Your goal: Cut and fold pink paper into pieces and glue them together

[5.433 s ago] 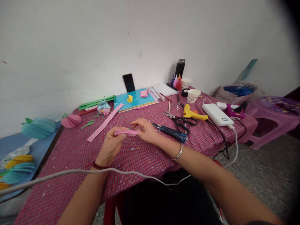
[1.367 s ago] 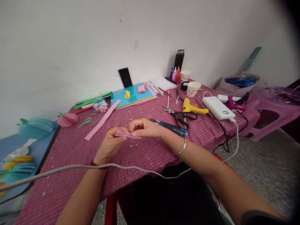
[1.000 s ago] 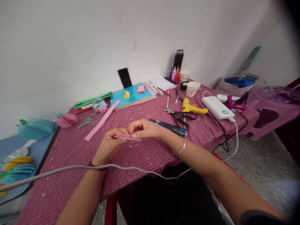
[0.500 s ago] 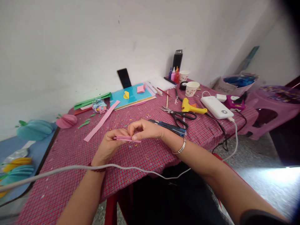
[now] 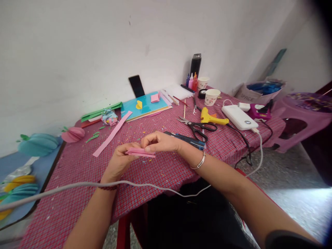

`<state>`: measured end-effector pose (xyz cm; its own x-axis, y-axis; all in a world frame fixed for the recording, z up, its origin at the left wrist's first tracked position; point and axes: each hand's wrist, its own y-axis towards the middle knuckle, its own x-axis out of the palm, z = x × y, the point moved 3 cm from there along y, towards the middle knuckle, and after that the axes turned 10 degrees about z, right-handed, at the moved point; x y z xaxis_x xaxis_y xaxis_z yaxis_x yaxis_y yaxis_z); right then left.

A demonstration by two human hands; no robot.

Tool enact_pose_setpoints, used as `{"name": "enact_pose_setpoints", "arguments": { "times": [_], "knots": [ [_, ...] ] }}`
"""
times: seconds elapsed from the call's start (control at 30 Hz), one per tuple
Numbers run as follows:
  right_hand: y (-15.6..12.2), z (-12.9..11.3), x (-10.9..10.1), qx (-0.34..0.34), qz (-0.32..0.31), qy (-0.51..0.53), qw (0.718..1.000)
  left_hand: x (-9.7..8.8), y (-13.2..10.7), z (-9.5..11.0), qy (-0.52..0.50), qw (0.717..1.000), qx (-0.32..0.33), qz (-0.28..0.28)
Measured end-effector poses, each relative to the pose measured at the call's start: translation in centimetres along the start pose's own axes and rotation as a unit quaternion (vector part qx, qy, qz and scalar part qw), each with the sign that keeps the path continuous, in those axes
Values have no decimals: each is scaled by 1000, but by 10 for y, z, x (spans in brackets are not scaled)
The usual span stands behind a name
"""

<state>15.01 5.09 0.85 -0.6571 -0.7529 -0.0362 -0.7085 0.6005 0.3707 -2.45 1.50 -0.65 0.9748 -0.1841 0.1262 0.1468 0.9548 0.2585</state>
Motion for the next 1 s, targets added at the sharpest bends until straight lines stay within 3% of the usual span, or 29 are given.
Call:
{"name": "enact_pose_setpoints", "arguments": {
  "times": [0.33,0.53,0.77,1.0],
  "knots": [
    [1,5,0,-18,82,-59,995,-13,-2,-10,34,998,-22,52],
    [3,5,1,-1,132,-51,990,-15,3,-9,65,991,21,114],
    [8,23,-2,47,153,27,987,4,0,5,125,970,90,187],
    [7,27,1,62,159,63,983,13,-6,10,181,954,157,179]
  ]
}}
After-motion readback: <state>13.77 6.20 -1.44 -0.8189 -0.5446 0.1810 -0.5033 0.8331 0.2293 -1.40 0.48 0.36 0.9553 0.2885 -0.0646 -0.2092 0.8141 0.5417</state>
